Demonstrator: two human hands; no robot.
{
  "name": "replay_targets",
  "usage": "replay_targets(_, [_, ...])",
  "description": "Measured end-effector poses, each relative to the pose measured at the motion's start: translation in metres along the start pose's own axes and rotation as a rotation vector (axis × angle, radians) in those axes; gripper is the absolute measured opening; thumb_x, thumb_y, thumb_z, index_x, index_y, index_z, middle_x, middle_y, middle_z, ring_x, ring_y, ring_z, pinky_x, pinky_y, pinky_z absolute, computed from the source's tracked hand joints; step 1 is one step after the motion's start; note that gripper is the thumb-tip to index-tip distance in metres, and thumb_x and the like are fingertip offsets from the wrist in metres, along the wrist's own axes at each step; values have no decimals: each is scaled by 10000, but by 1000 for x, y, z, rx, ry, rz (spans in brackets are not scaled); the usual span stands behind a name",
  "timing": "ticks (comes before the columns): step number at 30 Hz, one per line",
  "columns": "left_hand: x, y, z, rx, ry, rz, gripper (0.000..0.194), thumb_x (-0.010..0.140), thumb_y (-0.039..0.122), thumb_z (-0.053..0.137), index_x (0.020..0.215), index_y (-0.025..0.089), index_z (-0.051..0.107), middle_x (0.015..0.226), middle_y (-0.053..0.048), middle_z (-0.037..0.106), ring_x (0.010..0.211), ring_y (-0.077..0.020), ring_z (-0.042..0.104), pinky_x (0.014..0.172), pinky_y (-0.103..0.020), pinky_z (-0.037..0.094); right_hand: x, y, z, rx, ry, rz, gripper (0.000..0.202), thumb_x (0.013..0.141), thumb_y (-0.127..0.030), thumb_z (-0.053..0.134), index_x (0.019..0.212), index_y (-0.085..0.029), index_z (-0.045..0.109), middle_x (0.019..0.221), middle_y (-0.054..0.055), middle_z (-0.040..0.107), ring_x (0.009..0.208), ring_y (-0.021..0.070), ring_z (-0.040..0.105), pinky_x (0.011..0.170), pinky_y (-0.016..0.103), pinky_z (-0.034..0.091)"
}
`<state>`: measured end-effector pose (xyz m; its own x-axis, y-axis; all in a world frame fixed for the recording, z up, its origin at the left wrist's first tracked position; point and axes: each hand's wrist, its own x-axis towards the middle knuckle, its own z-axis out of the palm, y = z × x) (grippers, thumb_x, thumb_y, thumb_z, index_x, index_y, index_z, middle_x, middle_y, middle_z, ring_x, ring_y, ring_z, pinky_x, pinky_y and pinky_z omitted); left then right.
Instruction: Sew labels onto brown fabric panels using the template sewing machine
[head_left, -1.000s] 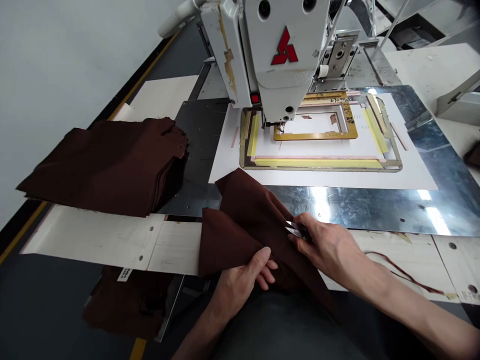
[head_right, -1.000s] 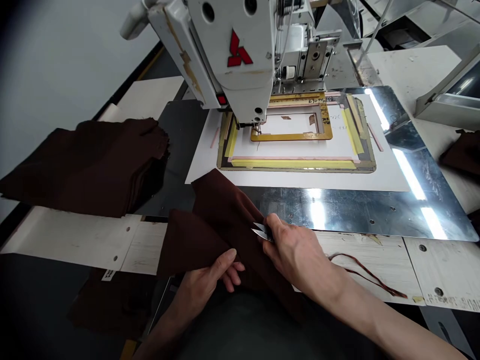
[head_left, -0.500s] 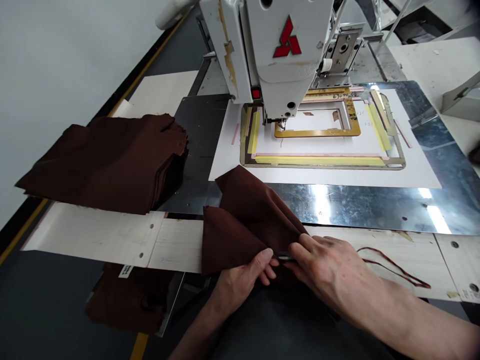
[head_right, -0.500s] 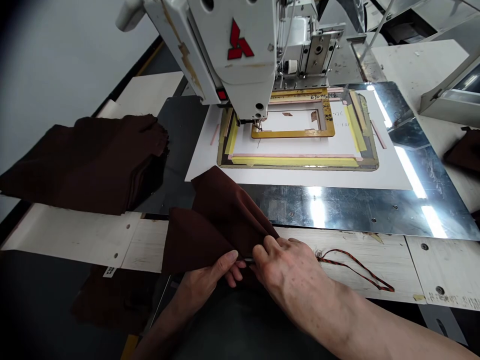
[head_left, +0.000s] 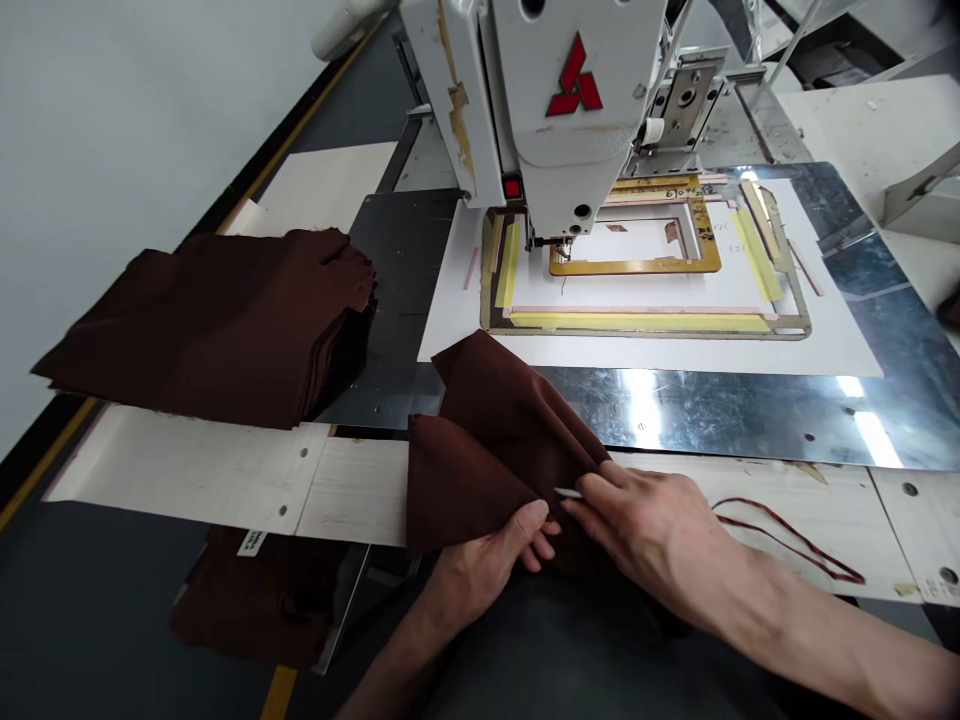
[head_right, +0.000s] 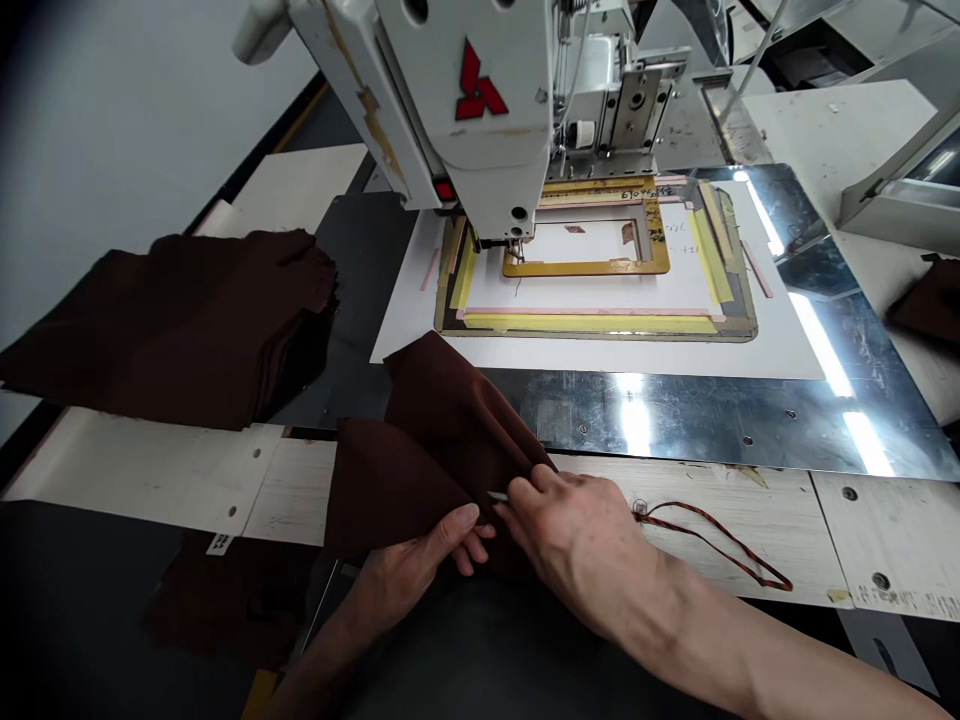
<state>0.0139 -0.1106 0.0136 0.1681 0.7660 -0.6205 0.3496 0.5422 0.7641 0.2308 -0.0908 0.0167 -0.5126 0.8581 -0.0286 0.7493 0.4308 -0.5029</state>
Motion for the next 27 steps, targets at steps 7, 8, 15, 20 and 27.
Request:
replay_targets(7, [0, 1, -2, -61, 24, 46, 479, 987, 521, 559, 693, 199, 755, 746, -16, 763, 730, -179, 716, 849, -289, 553, 3, 13, -9, 525, -295, 254, 342, 979, -570, 609, 944, -231, 583, 723, -47, 574, 627, 146, 531, 568, 273, 345])
replay_targets(8, [1, 1, -2, -69, 20, 55, 474, 987, 521, 558, 706, 195, 757, 750, -19, 762, 728, -180, 716, 844, -291, 555, 5, 13, -9, 621, -330, 251, 313, 995, -521, 600, 895, -225, 580, 724, -49, 563, 632, 137, 516, 573, 266, 353])
replay_targets(15, [4, 4, 4, -40, -40, -57, 533, 939, 634, 569, 738, 168, 732, 618, -21, 679, 590, -168, 649, 623, -273, 533, 12, 9, -2, 912, -310, 137, 240, 1052, -328, 480, 862, -213, 572, 810, -39, 578, 733, 127, 522, 655, 243, 392])
replay_targets(20, [-9, 2, -2, -116, 114, -76, 495, 941, 598, 574, 726, 179, 726, 684, -37, 699, 674, -183, 665, 722, -284, 557, 4, 15, 5, 512, -111, 303, 134, 1017, -254, 436, 884, -238, 447, 704, -48, 500, 588, 146, 443, 587, 295, 308])
replay_targets(27, [-13, -2, -10, -91, 66, -111, 487, 922, 616, 560, 780, 202, 774, 773, -58, 747, 805, -230, 713, 873, -339, 558, -3, 17, -6, 163, -116, 161, 84, 1028, -315, 460, 990, -240, 456, 780, -18, 589, 602, 185, 556, 554, 312, 289])
